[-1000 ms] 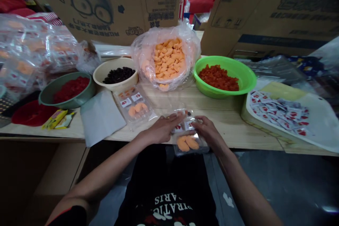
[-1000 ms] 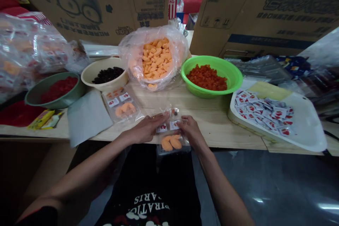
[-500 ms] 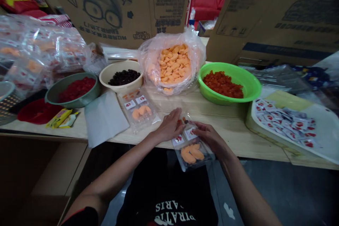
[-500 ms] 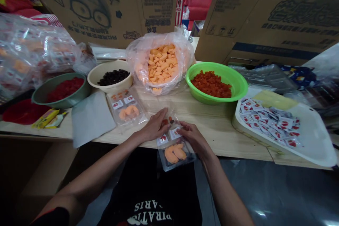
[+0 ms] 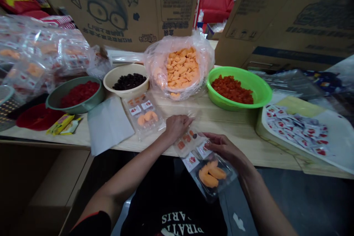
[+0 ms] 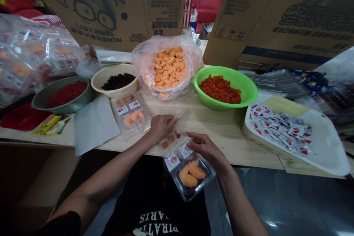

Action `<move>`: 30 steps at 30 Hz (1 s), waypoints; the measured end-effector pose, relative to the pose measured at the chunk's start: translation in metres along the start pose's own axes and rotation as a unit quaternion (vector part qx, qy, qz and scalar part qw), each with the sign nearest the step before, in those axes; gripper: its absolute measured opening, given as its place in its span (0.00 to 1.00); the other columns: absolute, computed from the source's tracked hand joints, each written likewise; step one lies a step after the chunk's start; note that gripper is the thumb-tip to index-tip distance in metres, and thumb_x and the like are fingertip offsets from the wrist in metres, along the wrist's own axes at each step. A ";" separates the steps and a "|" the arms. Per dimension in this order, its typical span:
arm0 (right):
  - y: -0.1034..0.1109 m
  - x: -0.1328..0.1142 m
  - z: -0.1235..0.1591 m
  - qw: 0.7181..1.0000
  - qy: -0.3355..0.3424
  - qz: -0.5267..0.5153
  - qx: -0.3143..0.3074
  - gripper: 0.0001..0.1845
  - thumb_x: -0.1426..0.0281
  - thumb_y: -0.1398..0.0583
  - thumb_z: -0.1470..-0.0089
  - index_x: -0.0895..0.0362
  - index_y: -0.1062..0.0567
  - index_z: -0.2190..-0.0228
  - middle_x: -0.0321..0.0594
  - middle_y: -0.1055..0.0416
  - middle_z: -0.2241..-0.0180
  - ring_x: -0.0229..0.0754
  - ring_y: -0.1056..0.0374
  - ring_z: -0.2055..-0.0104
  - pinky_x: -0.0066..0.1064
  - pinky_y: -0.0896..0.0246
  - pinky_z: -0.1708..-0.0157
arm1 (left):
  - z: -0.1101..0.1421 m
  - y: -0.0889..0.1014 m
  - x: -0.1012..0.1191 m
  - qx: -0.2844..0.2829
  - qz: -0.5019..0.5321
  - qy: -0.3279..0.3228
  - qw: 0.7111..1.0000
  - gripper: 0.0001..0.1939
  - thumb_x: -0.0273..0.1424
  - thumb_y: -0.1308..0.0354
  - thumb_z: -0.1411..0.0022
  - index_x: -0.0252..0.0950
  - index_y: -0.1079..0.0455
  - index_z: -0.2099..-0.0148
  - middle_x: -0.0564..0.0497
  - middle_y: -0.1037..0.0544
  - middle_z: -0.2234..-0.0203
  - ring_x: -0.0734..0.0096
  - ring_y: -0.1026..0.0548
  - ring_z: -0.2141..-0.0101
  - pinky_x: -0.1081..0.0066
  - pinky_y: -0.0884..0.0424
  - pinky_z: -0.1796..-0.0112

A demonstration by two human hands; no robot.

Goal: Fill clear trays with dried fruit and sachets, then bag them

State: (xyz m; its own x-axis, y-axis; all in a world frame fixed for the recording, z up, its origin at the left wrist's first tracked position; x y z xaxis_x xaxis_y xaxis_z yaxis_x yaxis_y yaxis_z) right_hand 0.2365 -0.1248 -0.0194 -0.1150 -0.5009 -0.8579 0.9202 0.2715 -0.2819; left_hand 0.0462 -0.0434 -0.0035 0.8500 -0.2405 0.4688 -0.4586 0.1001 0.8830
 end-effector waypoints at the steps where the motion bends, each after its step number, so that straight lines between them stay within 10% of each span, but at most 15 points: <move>1: -0.002 -0.001 0.002 1.000 -0.002 0.005 -0.012 0.35 0.66 0.28 0.58 0.58 0.24 0.46 0.43 0.19 0.58 0.44 0.24 0.62 0.32 0.30 0.62 | -0.002 0.001 0.002 -0.001 -0.003 0.010 1.000 0.28 0.54 0.53 0.30 0.41 0.19 0.60 0.46 0.16 0.65 0.60 0.20 0.60 0.68 0.32 0.62; 6: -0.008 0.001 -0.004 0.998 -0.019 0.009 -0.053 0.36 0.66 0.28 0.56 0.58 0.25 0.45 0.44 0.19 0.58 0.43 0.24 0.63 0.33 0.31 0.62 | -0.018 0.005 0.009 -0.064 -0.041 0.022 0.997 0.34 0.63 0.49 0.39 0.38 0.19 0.65 0.41 0.17 0.68 0.53 0.20 0.61 0.64 0.31 0.62; 12: 0.017 0.009 -0.015 0.997 -0.012 -0.017 0.068 0.38 0.70 0.28 0.63 0.62 0.25 0.47 0.38 0.21 0.70 0.39 0.28 0.73 0.27 0.35 0.73 | -0.022 0.013 -0.014 -0.127 -0.015 -0.068 0.989 0.18 0.28 0.47 0.34 0.36 0.28 0.43 0.45 0.18 0.58 0.61 0.21 0.58 0.67 0.29 0.58; 22: -0.016 0.000 0.004 0.990 -0.021 -0.115 -0.073 0.34 0.72 0.28 0.59 0.59 0.24 0.47 0.44 0.19 0.60 0.41 0.23 0.67 0.28 0.29 0.66 | 0.003 0.013 -0.023 -0.002 -0.013 -0.175 0.984 0.18 0.24 0.53 0.30 0.40 0.31 0.43 0.47 0.20 0.55 0.64 0.21 0.57 0.67 0.25 0.57; 30: -0.010 -0.015 0.010 0.990 -0.012 -0.135 -0.050 0.30 0.75 0.30 0.57 0.61 0.22 0.49 0.45 0.18 0.62 0.39 0.23 0.67 0.26 0.29 0.66 | 0.016 0.029 -0.036 0.071 0.007 -0.377 0.924 0.14 0.19 0.53 0.34 0.34 0.27 0.58 0.41 0.27 0.41 0.64 0.22 0.48 0.69 0.22 0.57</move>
Point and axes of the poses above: each hand's wrist, its own z-axis away from the middle knuckle, its own y-axis out of the back of the hand, x = y × z, the point moved 3 cm from there along -z, towards the middle knuckle
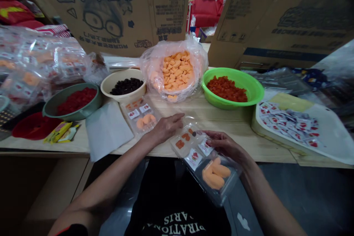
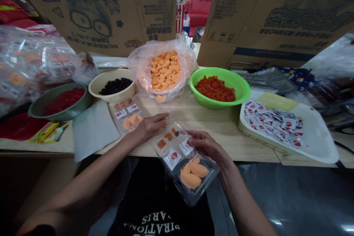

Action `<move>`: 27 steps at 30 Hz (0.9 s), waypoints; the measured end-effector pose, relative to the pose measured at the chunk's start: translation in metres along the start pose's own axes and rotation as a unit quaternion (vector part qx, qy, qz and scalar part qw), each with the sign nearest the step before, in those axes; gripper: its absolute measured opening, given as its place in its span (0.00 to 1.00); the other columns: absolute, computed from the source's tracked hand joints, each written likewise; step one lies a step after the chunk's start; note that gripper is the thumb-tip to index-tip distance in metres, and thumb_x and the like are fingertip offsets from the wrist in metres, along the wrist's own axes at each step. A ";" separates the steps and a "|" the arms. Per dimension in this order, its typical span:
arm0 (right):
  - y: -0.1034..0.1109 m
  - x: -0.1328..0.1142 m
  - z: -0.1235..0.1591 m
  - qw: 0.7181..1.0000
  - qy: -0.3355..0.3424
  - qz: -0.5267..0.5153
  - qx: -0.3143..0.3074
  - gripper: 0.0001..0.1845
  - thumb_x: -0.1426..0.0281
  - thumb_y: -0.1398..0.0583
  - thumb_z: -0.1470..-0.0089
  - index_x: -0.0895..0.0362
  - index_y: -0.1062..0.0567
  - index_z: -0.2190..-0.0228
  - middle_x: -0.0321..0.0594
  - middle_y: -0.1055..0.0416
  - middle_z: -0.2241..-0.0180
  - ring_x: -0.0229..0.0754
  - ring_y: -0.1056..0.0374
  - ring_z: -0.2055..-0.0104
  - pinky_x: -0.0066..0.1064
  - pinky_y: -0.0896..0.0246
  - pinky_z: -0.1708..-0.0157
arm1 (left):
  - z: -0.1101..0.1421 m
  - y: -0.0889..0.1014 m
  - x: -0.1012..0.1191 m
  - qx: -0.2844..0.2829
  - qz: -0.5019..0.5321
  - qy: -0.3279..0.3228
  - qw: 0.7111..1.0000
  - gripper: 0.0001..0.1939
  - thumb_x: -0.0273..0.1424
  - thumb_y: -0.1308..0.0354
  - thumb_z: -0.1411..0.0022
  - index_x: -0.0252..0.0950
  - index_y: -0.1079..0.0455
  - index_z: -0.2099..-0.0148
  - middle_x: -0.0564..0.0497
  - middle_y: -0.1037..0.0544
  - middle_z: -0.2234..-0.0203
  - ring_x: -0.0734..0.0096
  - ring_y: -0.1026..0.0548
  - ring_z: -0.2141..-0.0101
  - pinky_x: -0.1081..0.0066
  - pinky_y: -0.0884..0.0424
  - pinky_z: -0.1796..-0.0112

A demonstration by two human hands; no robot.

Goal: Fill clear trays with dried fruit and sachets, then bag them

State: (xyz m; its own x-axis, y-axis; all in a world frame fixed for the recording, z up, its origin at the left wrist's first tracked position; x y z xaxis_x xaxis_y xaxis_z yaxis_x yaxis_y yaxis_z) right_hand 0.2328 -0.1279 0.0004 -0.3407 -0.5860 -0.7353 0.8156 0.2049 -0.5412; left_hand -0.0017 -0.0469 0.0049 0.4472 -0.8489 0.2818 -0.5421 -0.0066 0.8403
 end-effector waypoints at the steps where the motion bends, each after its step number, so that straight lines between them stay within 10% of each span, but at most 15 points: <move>1: 0.000 -0.001 0.001 1.000 0.003 0.001 0.002 0.30 0.75 0.30 0.57 0.61 0.22 0.49 0.45 0.18 0.62 0.38 0.23 0.68 0.25 0.29 0.66 | 0.001 0.001 -0.001 -0.004 0.001 -0.005 1.000 0.15 0.19 0.53 0.34 0.34 0.26 0.56 0.41 0.27 0.41 0.64 0.23 0.47 0.68 0.22 0.55; 15: 0.036 0.008 -0.011 0.993 0.023 -0.006 0.112 0.35 0.75 0.30 0.61 0.61 0.25 0.47 0.41 0.19 0.69 0.37 0.27 0.78 0.24 0.33 0.78 | 0.008 0.002 0.008 -0.149 0.082 -0.020 0.985 0.46 0.10 0.50 0.47 0.42 0.48 0.28 0.44 0.40 0.32 0.64 0.46 0.31 0.58 0.41 0.34; 27: 0.029 0.013 -0.034 0.966 0.104 0.025 0.237 0.56 0.72 0.30 0.65 0.62 0.41 0.34 0.29 0.28 0.78 0.35 0.37 0.80 0.26 0.40 0.78 | 0.016 -0.034 0.030 -0.189 0.069 0.053 0.978 0.44 0.12 0.53 0.45 0.36 0.53 0.28 0.39 0.49 0.29 0.61 0.53 0.29 0.57 0.40 0.35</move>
Point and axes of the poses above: each hand's wrist, its own z-axis away from the middle knuckle, its own y-axis out of the back of the hand, x = y × z, the point moved 3 cm from there along -z, towards the middle knuckle
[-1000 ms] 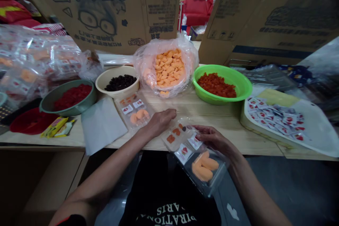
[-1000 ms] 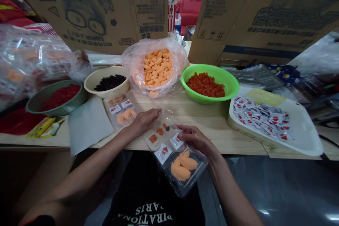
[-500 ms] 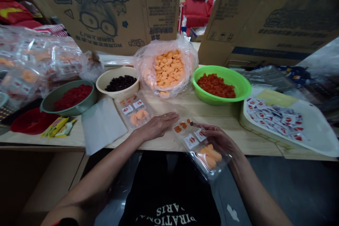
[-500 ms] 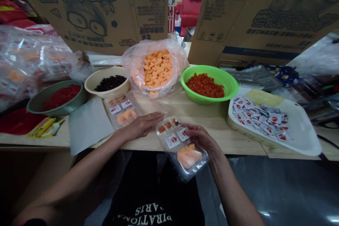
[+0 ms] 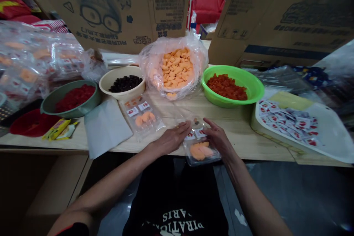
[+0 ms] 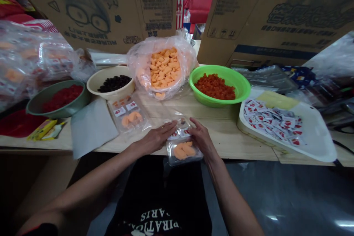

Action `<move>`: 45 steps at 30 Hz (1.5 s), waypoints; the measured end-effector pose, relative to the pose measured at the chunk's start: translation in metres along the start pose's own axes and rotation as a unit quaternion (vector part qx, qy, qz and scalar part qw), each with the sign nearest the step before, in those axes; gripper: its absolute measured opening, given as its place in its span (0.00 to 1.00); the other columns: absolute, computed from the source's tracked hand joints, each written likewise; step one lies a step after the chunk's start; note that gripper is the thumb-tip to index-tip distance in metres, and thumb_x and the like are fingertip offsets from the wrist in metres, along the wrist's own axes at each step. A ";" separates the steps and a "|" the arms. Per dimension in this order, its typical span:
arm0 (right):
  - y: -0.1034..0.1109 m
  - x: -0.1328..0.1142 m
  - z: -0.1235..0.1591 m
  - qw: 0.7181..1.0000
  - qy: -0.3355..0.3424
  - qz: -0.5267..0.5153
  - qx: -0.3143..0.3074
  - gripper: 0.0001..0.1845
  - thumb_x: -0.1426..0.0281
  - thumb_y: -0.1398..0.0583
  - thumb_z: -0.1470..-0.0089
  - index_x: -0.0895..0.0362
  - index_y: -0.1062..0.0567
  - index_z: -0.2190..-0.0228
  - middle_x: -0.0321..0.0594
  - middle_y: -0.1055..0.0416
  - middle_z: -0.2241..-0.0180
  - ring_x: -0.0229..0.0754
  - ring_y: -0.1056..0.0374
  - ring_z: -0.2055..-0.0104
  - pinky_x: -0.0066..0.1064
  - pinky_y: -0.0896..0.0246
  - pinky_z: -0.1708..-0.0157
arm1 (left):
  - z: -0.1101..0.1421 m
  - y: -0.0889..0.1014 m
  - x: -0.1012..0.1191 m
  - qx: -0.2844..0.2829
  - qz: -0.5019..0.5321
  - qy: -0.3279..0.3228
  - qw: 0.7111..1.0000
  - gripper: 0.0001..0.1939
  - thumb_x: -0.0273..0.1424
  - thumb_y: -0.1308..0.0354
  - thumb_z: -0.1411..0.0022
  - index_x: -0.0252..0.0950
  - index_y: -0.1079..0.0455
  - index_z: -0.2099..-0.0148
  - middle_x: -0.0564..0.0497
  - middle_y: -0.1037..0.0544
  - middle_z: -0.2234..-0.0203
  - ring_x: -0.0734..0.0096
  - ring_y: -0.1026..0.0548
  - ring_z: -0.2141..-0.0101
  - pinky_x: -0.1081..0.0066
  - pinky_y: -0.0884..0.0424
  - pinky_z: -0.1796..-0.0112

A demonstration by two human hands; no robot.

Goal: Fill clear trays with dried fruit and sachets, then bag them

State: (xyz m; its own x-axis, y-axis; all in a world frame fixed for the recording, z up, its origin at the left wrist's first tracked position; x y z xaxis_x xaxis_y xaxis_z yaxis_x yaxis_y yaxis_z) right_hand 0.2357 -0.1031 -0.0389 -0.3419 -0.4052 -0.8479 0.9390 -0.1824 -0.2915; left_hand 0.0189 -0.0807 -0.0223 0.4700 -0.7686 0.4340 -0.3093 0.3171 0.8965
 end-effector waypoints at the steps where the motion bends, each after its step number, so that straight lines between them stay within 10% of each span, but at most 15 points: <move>1: -0.002 0.001 -0.002 1.000 0.017 0.017 0.008 0.56 0.71 0.30 0.65 0.62 0.41 0.34 0.29 0.28 0.79 0.36 0.37 0.80 0.27 0.40 0.78 | 0.000 0.003 0.002 -0.009 0.018 0.005 1.000 0.44 0.12 0.52 0.45 0.37 0.54 0.28 0.40 0.49 0.29 0.62 0.51 0.30 0.58 0.40 0.35; 7: -0.016 0.003 -0.005 0.937 0.108 0.322 0.085 0.30 0.65 0.40 0.48 0.60 0.29 0.44 0.37 0.28 0.73 0.43 0.32 0.73 0.33 0.37 0.69 | 0.007 0.018 0.037 -0.025 0.048 0.066 0.996 0.38 0.41 0.41 0.35 0.47 0.50 0.28 0.42 0.48 0.29 0.46 0.53 0.29 0.41 0.49 0.34; 13: -0.053 -0.017 0.009 0.588 0.227 0.771 0.092 0.19 0.71 0.43 0.40 0.61 0.26 0.48 0.61 0.33 0.44 0.63 0.37 0.43 0.47 0.40 0.50 | 0.015 -0.023 0.054 -0.028 -0.017 0.131 0.991 0.48 0.49 0.33 0.43 0.39 0.48 0.28 0.34 0.53 0.29 0.33 0.57 0.30 0.35 0.58 0.34; 19: -0.095 -0.028 -0.013 0.464 0.257 0.846 -0.045 0.18 0.73 0.48 0.35 0.59 0.29 0.46 0.57 0.29 0.49 0.56 0.33 0.48 0.43 0.42 0.51 | 0.019 -0.025 0.050 0.018 -0.006 0.130 0.991 0.45 0.47 0.32 0.44 0.35 0.43 0.31 0.37 0.42 0.32 0.38 0.53 0.30 0.40 0.57 0.32; 26: -0.101 -0.028 -0.032 0.425 0.313 0.846 -0.074 0.12 0.73 0.48 0.36 0.63 0.28 0.54 0.57 0.28 0.56 0.54 0.31 0.55 0.40 0.39 0.57 | 0.023 -0.028 0.051 0.135 0.040 0.116 0.983 0.22 0.36 0.38 0.39 0.40 0.34 0.44 0.40 0.33 0.39 0.47 0.41 0.34 0.42 0.45 0.35; 32: -0.093 -0.006 0.016 0.435 0.312 0.823 -0.191 0.14 0.78 0.48 0.37 0.62 0.27 0.53 0.51 0.25 0.59 0.50 0.28 0.56 0.36 0.37 0.58 | 0.024 -0.029 0.026 0.325 0.066 0.191 0.924 0.16 0.27 0.42 0.41 0.37 0.37 0.50 0.38 0.30 0.50 0.54 0.29 0.48 0.52 0.27 0.49; 35: -0.088 0.002 0.045 0.446 0.324 0.807 -0.213 0.19 0.84 0.47 0.45 0.62 0.26 0.54 0.50 0.25 0.59 0.49 0.28 0.57 0.35 0.35 0.59 | 0.027 -0.025 0.021 0.322 0.023 0.220 0.921 0.20 0.22 0.43 0.45 0.35 0.35 0.48 0.38 0.29 0.48 0.51 0.30 0.46 0.49 0.30 0.48; 40: -0.075 -0.001 0.076 0.510 0.429 0.729 -0.156 0.21 0.87 0.49 0.54 0.58 0.25 0.64 0.47 0.25 0.66 0.46 0.29 0.65 0.35 0.33 0.61 | 0.021 -0.034 0.032 0.232 0.001 0.172 0.957 0.20 0.29 0.45 0.35 0.41 0.33 0.41 0.41 0.32 0.38 0.48 0.36 0.37 0.46 0.32 0.44; 45: -0.065 -0.026 0.093 0.581 0.551 0.597 -0.050 0.17 0.78 0.45 0.45 0.47 0.23 0.61 0.45 0.23 0.66 0.47 0.25 0.64 0.35 0.30 0.64 | 0.011 -0.022 0.055 0.350 0.051 0.026 0.935 0.16 0.28 0.52 0.29 0.37 0.30 0.44 0.43 0.20 0.49 0.68 0.26 0.44 0.60 0.36 0.36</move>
State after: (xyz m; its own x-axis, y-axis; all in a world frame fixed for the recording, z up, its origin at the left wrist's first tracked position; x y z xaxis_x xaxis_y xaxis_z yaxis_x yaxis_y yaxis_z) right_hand 0.1802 -0.1641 0.0429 0.7349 0.6397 -0.2251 0.4995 -0.2861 0.8177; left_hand 0.0422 -0.1363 -0.0192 0.4425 -0.7204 0.5341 -0.8115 -0.0682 0.5804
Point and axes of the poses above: each hand's wrist, its own z-axis away from the middle knuckle, its own y-axis out of the back of the hand, x = y × z, the point moved 3 cm from there along -z, towards the middle knuckle
